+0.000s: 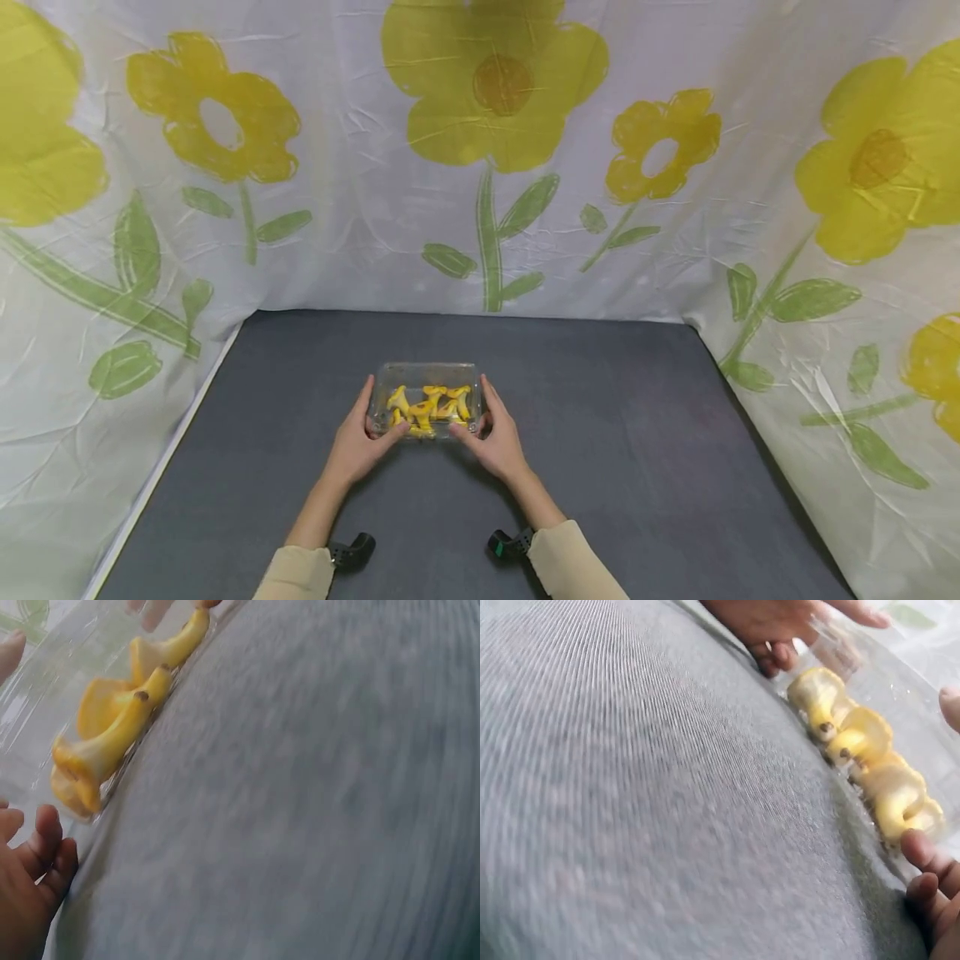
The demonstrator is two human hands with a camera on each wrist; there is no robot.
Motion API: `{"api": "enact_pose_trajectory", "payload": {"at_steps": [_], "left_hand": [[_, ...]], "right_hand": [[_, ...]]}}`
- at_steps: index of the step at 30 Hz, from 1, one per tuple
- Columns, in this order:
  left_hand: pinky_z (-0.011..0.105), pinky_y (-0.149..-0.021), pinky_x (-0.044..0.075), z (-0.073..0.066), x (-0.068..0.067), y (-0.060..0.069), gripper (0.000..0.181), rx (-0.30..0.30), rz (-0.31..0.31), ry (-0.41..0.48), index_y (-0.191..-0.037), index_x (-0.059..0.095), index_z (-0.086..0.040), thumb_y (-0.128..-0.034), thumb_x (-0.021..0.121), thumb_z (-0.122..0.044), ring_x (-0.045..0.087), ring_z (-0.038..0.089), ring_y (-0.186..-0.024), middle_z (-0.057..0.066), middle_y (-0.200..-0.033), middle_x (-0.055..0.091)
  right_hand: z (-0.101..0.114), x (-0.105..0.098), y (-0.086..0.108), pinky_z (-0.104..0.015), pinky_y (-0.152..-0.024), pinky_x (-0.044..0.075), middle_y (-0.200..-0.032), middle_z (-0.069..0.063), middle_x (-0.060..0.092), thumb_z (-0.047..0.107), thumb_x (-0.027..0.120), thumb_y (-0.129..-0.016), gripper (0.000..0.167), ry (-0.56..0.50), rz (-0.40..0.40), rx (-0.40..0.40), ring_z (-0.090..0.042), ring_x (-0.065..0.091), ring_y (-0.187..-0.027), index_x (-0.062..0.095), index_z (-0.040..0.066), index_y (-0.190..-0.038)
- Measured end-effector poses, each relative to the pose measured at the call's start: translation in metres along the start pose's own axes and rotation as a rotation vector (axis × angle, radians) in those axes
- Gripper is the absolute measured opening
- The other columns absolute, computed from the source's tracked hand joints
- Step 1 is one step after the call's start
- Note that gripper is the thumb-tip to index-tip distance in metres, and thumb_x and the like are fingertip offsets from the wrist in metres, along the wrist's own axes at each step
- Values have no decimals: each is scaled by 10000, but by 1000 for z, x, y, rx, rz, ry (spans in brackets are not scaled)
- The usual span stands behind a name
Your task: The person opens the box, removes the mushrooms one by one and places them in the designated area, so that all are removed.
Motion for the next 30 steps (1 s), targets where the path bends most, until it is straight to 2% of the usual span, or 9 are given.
{"api": "enact_pose_trajectory", "payload": {"at_steps": [1,4,6,8,16,19,22,26,30], "left_hand": [[283,-595,423,0,1,-1,1082,-6,-4,1,-1721,145,-124,-925,830,-387,450,123,-568,78,-803,574],[280,-640,455,-1,3,-3,1095,-10,-10,9,-1723,132,-127,-923,833,-389,503,130,-628,177,-1297,671],[275,-662,463,-1,3,-4,1100,-6,-17,9,-1724,126,-133,-922,833,-391,517,125,-658,206,-1632,434],[272,-654,450,-1,2,-5,1116,3,-21,10,-1725,125,-141,-910,844,-392,488,113,-647,183,-1703,326],[274,-567,385,5,8,0,1196,13,11,32,-1730,96,-171,-864,889,-401,333,75,-536,181,-1632,403],[283,-561,385,7,10,2,1222,-9,6,45,-1731,98,-195,-841,912,-390,330,94,-533,204,-1349,572],[299,-616,426,7,10,0,1238,-12,-5,29,-1731,99,-198,-830,919,-419,454,148,-621,201,-1239,589],[330,-692,442,7,11,-2,1250,-7,4,25,-1731,77,-182,-837,911,-443,533,222,-791,200,-1646,387],[364,-745,461,7,11,-1,1264,-5,19,32,-1731,59,-176,-837,914,-435,587,307,-942,187,-1749,195]], "right_hand": [[1,1,0,-242,-596,475,-1009,-75,669,342,812,-959,980,-12,0,8,-23,507,-610,230,59,-1696],[1,5,-2,-227,-563,456,-697,31,561,251,830,-948,983,-39,9,33,-20,488,-567,222,82,-1701],[1,6,-3,-219,-549,443,-657,47,563,238,843,-936,998,-34,12,22,-14,485,-551,221,85,-1702],[1,7,-4,-217,-542,443,-651,42,578,238,855,-924,1022,-26,17,5,-9,490,-550,212,79,-1703],[-1,8,2,-235,-553,478,-654,68,561,286,849,-933,1064,30,48,-14,-10,512,-565,157,36,-1701],[-2,9,4,-230,-571,486,-682,75,565,310,841,-939,1077,50,60,-18,1,516,-586,132,43,-1704],[-2,8,3,-233,-577,492,-712,53,580,315,842,-939,1094,50,54,-35,1,521,-601,110,42,-1706],[-2,7,2,-242,-581,500,-751,39,589,310,852,-933,1118,34,51,-42,-12,534,-616,90,45,-1707],[-3,7,2,-238,-584,497,-695,65,569,314,871,-915,1149,29,65,-8,-18,536,-608,80,83,-1715]]}}
Point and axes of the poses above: each hand's wrist, its own y-axis away from the middle knuckle, its own x-axis out of the palm, z = x × y, the point moved 6 cm from there along -y, towards the middle knuckle
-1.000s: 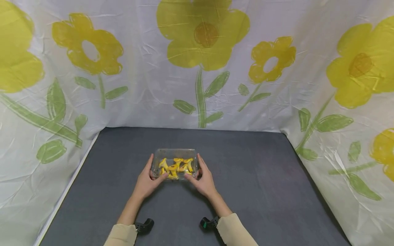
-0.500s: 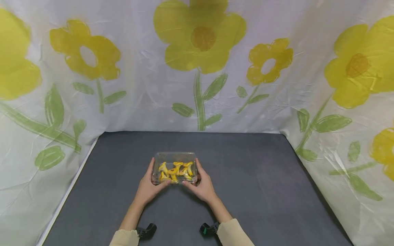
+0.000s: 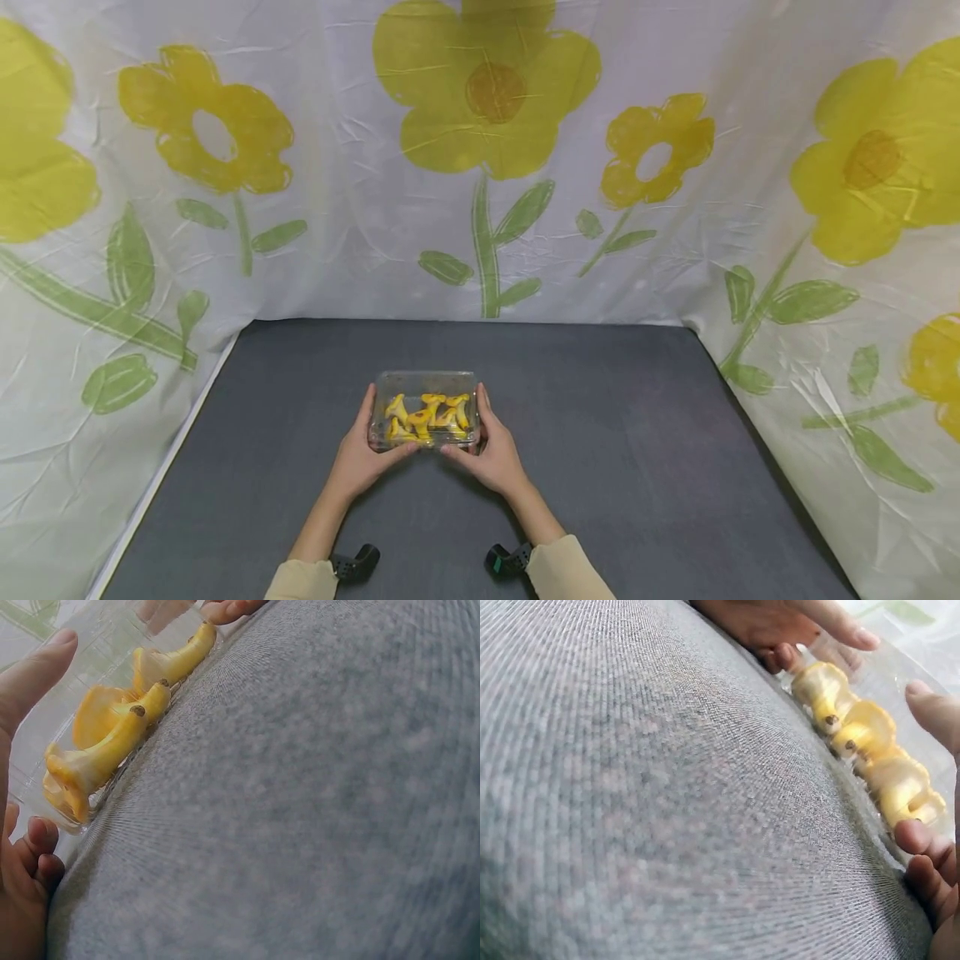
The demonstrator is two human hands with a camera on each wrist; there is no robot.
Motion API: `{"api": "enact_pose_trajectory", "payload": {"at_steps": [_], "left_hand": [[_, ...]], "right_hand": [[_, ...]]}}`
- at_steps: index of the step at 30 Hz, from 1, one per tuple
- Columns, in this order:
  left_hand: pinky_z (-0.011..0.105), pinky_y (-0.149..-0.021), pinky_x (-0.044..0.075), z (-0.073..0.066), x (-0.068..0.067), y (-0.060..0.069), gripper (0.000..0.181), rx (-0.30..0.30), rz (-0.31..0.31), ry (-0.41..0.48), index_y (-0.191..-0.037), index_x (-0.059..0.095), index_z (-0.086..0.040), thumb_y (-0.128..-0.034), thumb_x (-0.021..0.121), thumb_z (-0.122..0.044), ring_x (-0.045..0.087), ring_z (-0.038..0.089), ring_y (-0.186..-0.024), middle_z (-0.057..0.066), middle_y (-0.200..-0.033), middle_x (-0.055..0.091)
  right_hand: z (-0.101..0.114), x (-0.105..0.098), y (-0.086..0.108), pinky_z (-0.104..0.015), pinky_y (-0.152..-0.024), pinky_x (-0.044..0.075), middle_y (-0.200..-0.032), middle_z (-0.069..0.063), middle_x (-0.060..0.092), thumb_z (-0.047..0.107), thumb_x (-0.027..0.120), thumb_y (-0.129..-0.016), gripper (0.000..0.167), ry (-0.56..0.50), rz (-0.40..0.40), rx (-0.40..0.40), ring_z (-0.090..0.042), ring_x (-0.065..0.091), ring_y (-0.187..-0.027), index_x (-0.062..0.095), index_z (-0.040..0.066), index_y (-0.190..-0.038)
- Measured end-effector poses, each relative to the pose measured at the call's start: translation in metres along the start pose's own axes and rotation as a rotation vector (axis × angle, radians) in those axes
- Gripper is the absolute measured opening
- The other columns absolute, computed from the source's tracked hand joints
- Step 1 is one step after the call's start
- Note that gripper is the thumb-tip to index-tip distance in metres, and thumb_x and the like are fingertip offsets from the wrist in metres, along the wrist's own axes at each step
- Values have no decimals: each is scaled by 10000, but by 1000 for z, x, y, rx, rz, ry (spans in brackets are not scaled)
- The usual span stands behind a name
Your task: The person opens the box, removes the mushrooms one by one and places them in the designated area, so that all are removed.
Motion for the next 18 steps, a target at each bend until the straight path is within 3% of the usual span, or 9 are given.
{"api": "enact_pose_trajectory", "payload": {"at_steps": [4,7,11,18], "left_hand": [[396,-837,480,0,0,0,1259,7,2,-1,-1730,68,-168,-835,917,-425,567,349,-1197,169,-1759,169],[335,-762,458,-1,0,0,1224,17,7,4,-1730,61,-163,-865,899,-384,581,271,-964,167,-1754,191],[300,-695,396,-3,-1,0,1159,31,5,-2,-1728,66,-150,-907,863,-329,428,175,-726,184,-1739,229],[344,-740,398,-4,-2,2,1094,43,19,-9,-1729,59,-157,-949,813,-298,449,188,-789,231,-1672,318]], "right_hand": [[-1,1,0,-236,-583,494,-679,76,558,317,880,-906,1164,4,9,18,-18,538,-602,75,96,-1718],[0,0,0,-240,-581,496,-697,65,570,309,880,-907,1157,11,0,6,-20,541,-605,84,82,-1715],[1,-1,0,-239,-579,493,-709,60,578,303,883,-902,1152,13,-11,0,-22,541,-603,96,81,-1714],[1,0,0,-238,-582,491,-720,46,579,286,887,-899,1140,19,-20,9,-29,541,-604,115,83,-1713]]}}
Point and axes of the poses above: each hand's wrist, its own y-axis away from the middle knuckle, its own x-axis out of the palm, z = x × y, the point moved 6 cm from there along -y, towards the middle knuckle
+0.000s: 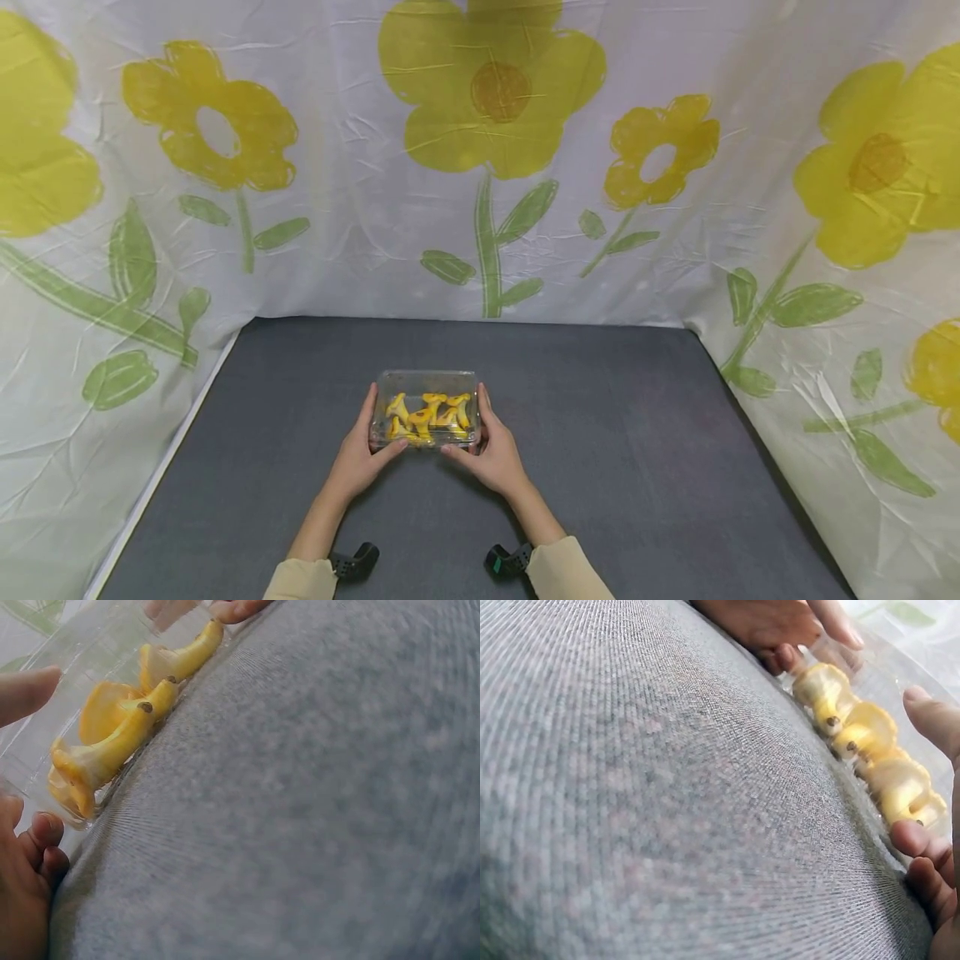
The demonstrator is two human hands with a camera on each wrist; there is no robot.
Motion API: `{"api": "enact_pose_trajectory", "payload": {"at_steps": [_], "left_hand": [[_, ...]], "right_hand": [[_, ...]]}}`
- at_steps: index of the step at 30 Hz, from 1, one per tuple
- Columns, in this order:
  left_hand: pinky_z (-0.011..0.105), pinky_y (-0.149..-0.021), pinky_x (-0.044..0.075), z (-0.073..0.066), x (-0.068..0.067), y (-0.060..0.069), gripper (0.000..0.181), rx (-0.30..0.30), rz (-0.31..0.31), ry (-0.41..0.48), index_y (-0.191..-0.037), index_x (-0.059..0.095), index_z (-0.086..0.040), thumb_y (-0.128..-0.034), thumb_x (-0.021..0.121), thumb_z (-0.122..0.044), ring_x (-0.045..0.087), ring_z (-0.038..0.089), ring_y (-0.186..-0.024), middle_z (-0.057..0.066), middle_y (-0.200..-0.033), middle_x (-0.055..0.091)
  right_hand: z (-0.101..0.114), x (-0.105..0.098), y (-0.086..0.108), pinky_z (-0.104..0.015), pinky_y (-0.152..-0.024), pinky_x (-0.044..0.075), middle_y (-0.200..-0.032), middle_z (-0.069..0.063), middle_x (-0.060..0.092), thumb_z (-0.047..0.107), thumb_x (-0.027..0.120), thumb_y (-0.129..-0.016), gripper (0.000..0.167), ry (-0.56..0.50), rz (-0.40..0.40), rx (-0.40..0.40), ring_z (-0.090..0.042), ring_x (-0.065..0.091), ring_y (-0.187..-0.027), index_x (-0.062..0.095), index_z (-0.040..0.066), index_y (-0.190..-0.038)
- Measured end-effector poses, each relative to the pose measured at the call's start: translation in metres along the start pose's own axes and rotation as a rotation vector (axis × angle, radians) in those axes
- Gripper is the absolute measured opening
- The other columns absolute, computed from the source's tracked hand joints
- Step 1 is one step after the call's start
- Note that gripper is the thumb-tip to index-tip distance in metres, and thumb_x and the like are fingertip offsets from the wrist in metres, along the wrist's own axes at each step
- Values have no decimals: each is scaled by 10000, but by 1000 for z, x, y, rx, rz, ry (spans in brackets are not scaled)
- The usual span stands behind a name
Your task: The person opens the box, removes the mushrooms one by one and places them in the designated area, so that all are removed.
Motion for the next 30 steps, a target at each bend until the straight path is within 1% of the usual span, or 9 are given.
{"api": "enact_pose_trajectory", "payload": {"at_steps": [6,10,13,15,17,20,23,25,30], "left_hand": [[365,-816,425,-1,-3,0,1052,21,6,-30,-1727,73,-137,-971,790,-282,500,189,-890,231,-1591,411],[301,-719,381,-1,-4,-1,1037,17,23,-22,-1727,85,-136,-973,786,-264,413,135,-738,134,-1168,556],[279,-695,367,0,-4,-1,1021,15,32,-21,-1725,95,-127,-978,780,-253,381,107,-709,45,-899,435],[275,-685,366,-1,-5,0,998,24,34,-17,-1723,105,-113,-987,769,-240,370,96,-695,67,-992,520],[288,-730,394,-1,-5,0,977,30,34,-20,-1721,111,-105,-997,756,-230,424,101,-749,170,-1309,586],[407,-916,472,-2,-5,1,945,43,37,-9,-1720,103,-104,-1016,724,-211,601,220,-1163,213,-1717,252],[578,-1099,390,-3,-3,1,916,56,43,0,-1719,84,-98,-1038,685,-219,288,408,-1563,183,-1759,79],[612,-1132,357,-3,-2,1,894,66,44,18,-1717,85,-90,-1049,663,-222,186,442,-1592,172,-1763,63],[653,-1208,247,-4,-1,2,841,70,53,39,-1717,86,-87,-1070,610,-210,138,442,-1604,143,-1771,49]], "right_hand": [[1,1,0,-236,-579,490,-773,9,586,281,887,-900,1129,7,-2,-6,-21,534,-605,127,80,-1712],[1,1,0,-235,-581,495,-889,-9,601,268,892,-894,1124,2,-14,-10,-17,539,-614,142,76,-1709],[1,1,0,-230,-584,499,-891,-4,616,267,893,-893,1123,5,-15,-8,-11,544,-616,145,74,-1708],[0,1,0,-228,-585,502,-860,4,622,271,892,-894,1121,7,-13,-5,-8,547,-614,147,71,-1708],[0,1,-1,-226,-585,502,-883,-1,626,274,892,-894,1120,4,-10,0,-5,549,-615,150,73,-1708],[0,1,-1,-225,-583,501,-944,-12,617,273,893,-892,1121,4,-9,1,-5,548,-617,151,74,-1708],[1,1,-1,-224,-582,499,-933,-16,608,273,893,-891,1122,11,-10,-4,-7,544,-617,150,74,-1708],[1,0,0,-224,-582,495,-887,-9,602,278,891,-892,1123,15,-10,-9,-8,540,-614,148,77,-1709],[1,-1,0,-223,-579,494,-791,-9,602,300,887,-894,1133,29,-2,-18,-3,535,-609,134,78,-1711]]}}
Point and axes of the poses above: each hand's wrist, its own y-axis away from the middle knuckle, its own x-axis out of the palm, z = x × y, the point moved 6 cm from there along -y, towards the middle knuckle
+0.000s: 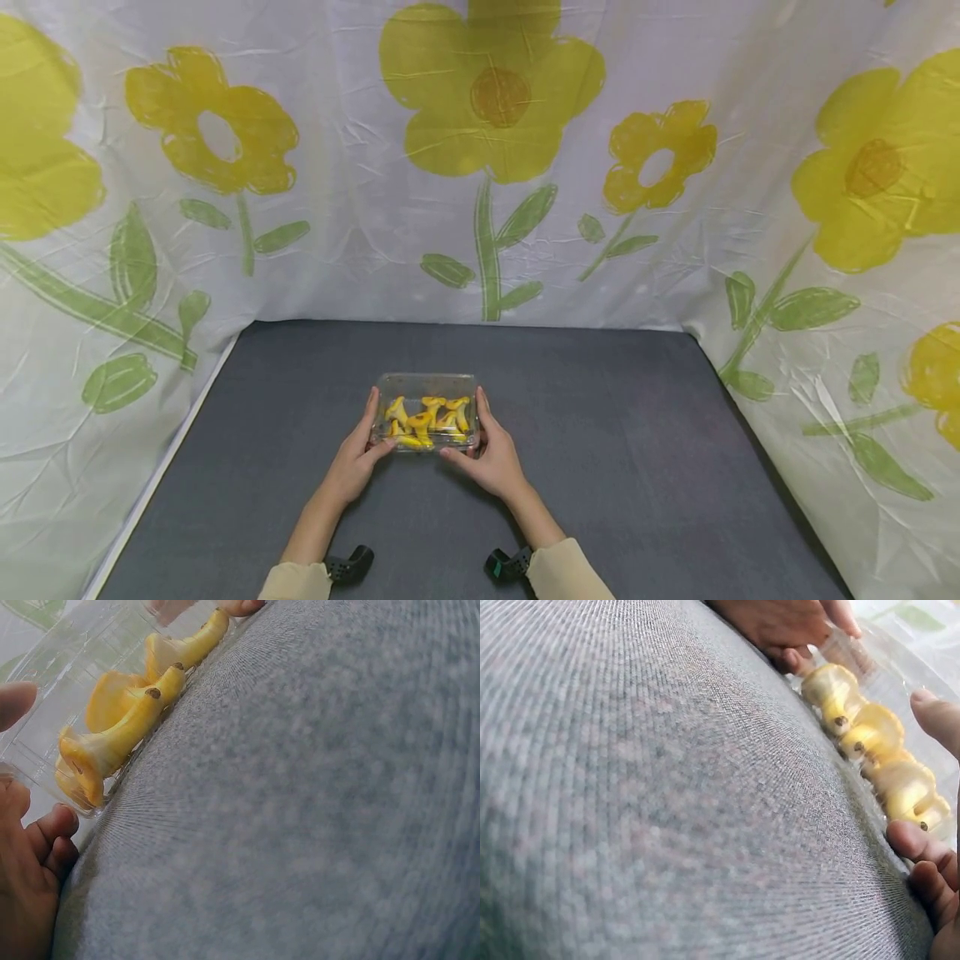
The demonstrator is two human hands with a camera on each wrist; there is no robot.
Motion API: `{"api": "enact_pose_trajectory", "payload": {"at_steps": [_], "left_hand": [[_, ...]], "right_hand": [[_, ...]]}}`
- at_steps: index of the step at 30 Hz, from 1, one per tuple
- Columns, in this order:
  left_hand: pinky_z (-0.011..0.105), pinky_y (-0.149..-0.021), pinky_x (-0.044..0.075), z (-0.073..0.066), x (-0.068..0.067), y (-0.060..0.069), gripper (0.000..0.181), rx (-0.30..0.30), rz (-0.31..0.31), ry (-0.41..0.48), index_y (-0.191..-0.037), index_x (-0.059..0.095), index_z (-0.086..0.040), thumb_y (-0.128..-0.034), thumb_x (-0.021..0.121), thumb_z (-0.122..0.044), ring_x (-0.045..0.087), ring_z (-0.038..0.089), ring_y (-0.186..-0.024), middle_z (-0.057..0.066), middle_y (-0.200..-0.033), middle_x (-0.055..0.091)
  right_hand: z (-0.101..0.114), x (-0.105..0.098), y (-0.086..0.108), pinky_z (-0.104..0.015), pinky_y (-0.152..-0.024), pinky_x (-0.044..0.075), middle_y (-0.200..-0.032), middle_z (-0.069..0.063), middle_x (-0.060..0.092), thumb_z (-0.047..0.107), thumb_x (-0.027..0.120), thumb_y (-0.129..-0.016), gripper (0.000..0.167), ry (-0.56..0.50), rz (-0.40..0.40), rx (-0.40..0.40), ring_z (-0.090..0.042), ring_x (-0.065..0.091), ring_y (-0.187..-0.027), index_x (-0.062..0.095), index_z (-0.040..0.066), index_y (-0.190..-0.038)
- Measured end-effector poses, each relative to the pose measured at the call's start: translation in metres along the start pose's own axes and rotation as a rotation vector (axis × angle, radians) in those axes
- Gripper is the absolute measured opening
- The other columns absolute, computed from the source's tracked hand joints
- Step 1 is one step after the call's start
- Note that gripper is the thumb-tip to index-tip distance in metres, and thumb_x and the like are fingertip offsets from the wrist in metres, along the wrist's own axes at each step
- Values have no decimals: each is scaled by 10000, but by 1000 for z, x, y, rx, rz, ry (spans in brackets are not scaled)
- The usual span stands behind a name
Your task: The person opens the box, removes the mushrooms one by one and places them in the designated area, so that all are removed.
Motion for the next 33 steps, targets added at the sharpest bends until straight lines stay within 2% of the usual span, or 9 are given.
{"api": "enact_pose_trajectory", "payload": {"at_steps": [3,9,11,15,17,18,21,24,33], "left_hand": [[636,-1237,193,-1,0,1,806,0,9,4,-1717,85,-88,-1082,573,-185,122,442,-1607,136,-1773,48],[163,-1192,121,1,1,3,743,13,31,19,-1717,69,-92,-1114,495,-175,88,433,-1615,142,-1775,27],[213,-1224,147,0,1,4,728,18,34,26,-1717,68,-92,-1124,480,-183,83,441,-1613,150,-1775,24],[533,-1258,192,0,2,6,719,8,28,20,-1720,63,-111,-1131,469,-187,89,438,-1613,142,-1776,24],[483,-1253,244,-1,2,6,730,14,6,8,-1720,76,-105,-1121,490,-163,152,418,-1608,151,-1774,44],[412,-1219,321,-2,2,7,736,23,-9,5,-1718,89,-97,-1113,505,-142,295,394,-1566,161,-1772,60],[236,-909,428,-6,0,7,749,70,-63,-2,-1708,151,-55,-1079,558,-78,603,200,-1071,208,-1755,127],[266,-680,371,-9,-2,7,746,118,-93,8,-1693,197,-21,-1058,588,-41,388,95,-681,246,-1738,166],[272,-694,414,-4,-3,5,928,128,-86,-56,-1700,167,-30,-965,732,-83,412,60,-710,258,-1730,188]], "right_hand": [[-2,1,1,-223,-586,499,-771,-1,607,316,886,-895,1139,6,7,7,0,539,-610,128,80,-1712],[-4,2,2,-226,-599,507,-759,32,608,331,883,-898,1134,9,10,20,2,551,-616,132,101,-1716],[-5,2,3,-226,-597,507,-776,36,612,328,884,-897,1132,11,8,22,4,553,-617,135,105,-1716],[-5,2,3,-223,-599,508,-797,32,623,329,885,-895,1133,9,11,25,9,553,-621,135,114,-1717],[-5,2,2,-225,-599,511,-821,22,629,328,885,-894,1134,6,9,18,9,555,-624,137,104,-1715],[-5,2,2,-225,-599,513,-842,17,632,331,885,-894,1135,6,9,16,10,556,-626,136,101,-1715],[-4,1,1,-227,-599,515,-923,-8,633,335,885,-893,1138,9,3,5,12,560,-634,138,82,-1712],[-4,0,1,-226,-600,515,-986,-27,630,340,885,-893,1140,7,0,0,15,562,-643,136,78,-1712],[-4,-1,0,-219,-606,508,-1004,-47,633,334,864,-906,1110,-16,-12,-12,8,559,-651,142,90,-1713]]}}
Point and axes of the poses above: each hand's wrist, its own y-axis away from the middle knuckle, its own x-axis out of the palm, z = x × y, the point moved 6 cm from there along -y, towards the middle knuckle
